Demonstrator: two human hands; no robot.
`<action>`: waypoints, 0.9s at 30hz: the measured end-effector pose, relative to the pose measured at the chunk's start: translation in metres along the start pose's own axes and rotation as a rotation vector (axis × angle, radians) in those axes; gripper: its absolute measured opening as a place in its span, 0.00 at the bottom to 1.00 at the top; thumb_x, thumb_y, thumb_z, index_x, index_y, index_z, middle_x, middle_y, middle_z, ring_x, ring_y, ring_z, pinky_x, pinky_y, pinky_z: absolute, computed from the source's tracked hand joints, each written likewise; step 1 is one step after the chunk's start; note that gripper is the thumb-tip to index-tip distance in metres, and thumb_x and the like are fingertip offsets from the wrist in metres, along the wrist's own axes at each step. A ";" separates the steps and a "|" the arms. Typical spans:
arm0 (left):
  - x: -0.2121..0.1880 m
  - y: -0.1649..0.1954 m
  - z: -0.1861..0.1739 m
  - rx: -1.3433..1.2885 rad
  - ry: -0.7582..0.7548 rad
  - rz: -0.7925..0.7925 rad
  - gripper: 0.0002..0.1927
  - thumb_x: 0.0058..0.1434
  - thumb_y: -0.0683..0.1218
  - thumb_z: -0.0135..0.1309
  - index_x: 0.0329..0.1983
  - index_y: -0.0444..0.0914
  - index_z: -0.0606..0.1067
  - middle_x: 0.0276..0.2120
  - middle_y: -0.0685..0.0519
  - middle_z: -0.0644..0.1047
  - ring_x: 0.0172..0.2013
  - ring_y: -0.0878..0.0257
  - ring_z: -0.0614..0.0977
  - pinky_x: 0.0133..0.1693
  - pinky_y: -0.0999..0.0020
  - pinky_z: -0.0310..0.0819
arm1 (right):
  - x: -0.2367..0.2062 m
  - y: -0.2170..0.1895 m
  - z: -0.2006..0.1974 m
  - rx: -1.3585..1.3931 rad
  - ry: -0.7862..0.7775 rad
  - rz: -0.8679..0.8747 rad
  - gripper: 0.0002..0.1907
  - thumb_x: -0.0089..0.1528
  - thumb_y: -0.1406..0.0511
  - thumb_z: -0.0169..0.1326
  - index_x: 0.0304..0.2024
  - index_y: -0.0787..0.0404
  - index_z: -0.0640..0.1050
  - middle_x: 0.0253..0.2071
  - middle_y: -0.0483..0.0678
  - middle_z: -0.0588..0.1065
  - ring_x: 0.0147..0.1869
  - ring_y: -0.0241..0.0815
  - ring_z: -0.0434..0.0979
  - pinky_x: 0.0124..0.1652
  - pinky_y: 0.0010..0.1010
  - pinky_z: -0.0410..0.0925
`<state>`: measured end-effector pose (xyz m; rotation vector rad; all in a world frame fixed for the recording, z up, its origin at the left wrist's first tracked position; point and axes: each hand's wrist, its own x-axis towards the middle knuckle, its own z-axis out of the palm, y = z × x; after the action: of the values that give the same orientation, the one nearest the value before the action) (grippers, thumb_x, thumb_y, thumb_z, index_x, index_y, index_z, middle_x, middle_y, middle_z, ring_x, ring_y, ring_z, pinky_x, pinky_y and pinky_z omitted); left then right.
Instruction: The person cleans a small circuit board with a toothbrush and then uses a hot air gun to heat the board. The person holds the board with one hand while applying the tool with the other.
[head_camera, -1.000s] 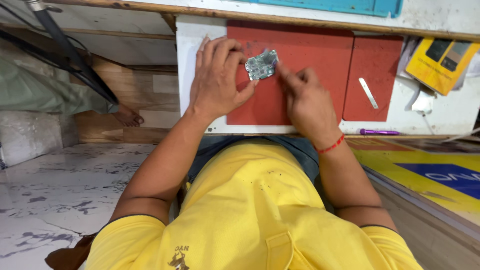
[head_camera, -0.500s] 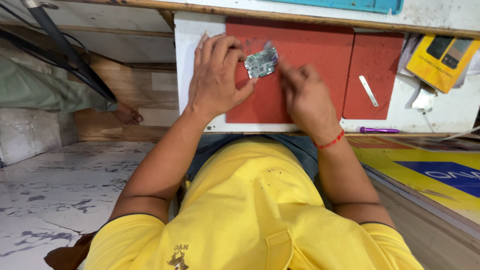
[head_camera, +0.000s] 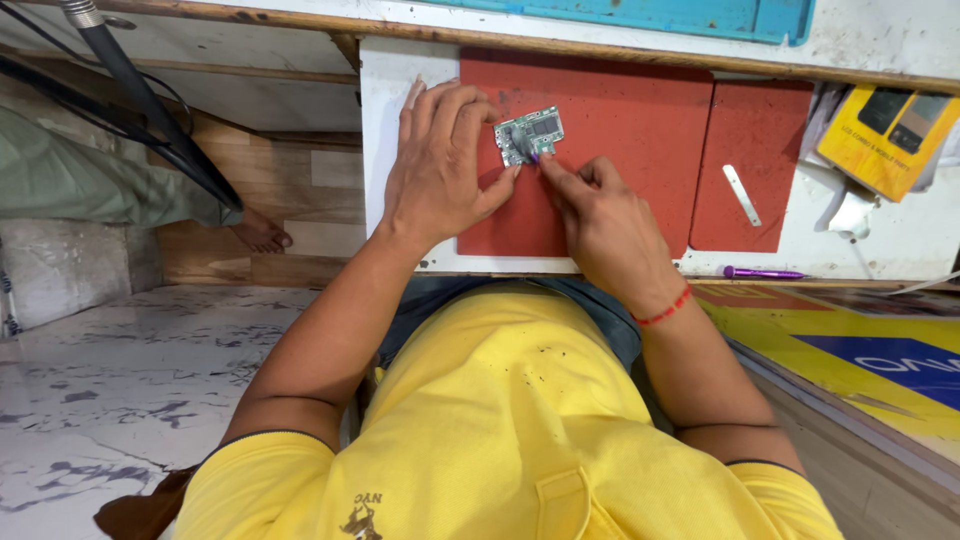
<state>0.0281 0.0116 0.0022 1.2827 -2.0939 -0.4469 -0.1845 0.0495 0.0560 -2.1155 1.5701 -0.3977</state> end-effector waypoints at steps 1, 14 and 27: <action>0.000 0.000 0.000 0.001 0.009 0.001 0.29 0.54 0.52 0.70 0.54 0.38 0.70 0.54 0.48 0.69 0.61 0.47 0.68 0.71 0.38 0.48 | 0.003 -0.001 0.003 -0.007 0.025 -0.018 0.20 0.68 0.69 0.52 0.63 0.54 0.76 0.41 0.58 0.73 0.35 0.61 0.77 0.34 0.49 0.70; 0.001 0.003 -0.003 0.026 -0.002 0.026 0.27 0.53 0.53 0.70 0.49 0.36 0.74 0.53 0.47 0.69 0.60 0.48 0.68 0.69 0.38 0.50 | -0.002 0.008 0.005 -0.050 0.045 0.013 0.21 0.67 0.68 0.54 0.62 0.52 0.77 0.43 0.57 0.74 0.36 0.61 0.77 0.34 0.49 0.70; -0.001 -0.002 0.002 0.026 0.006 0.036 0.26 0.56 0.53 0.70 0.51 0.35 0.76 0.54 0.49 0.70 0.62 0.48 0.68 0.69 0.36 0.50 | -0.001 0.014 -0.002 -0.097 0.124 0.062 0.20 0.69 0.70 0.53 0.63 0.53 0.78 0.43 0.56 0.74 0.39 0.60 0.78 0.36 0.49 0.69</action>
<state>0.0283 0.0113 -0.0006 1.2579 -2.1203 -0.4009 -0.1968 0.0469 0.0503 -2.1439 1.7533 -0.4480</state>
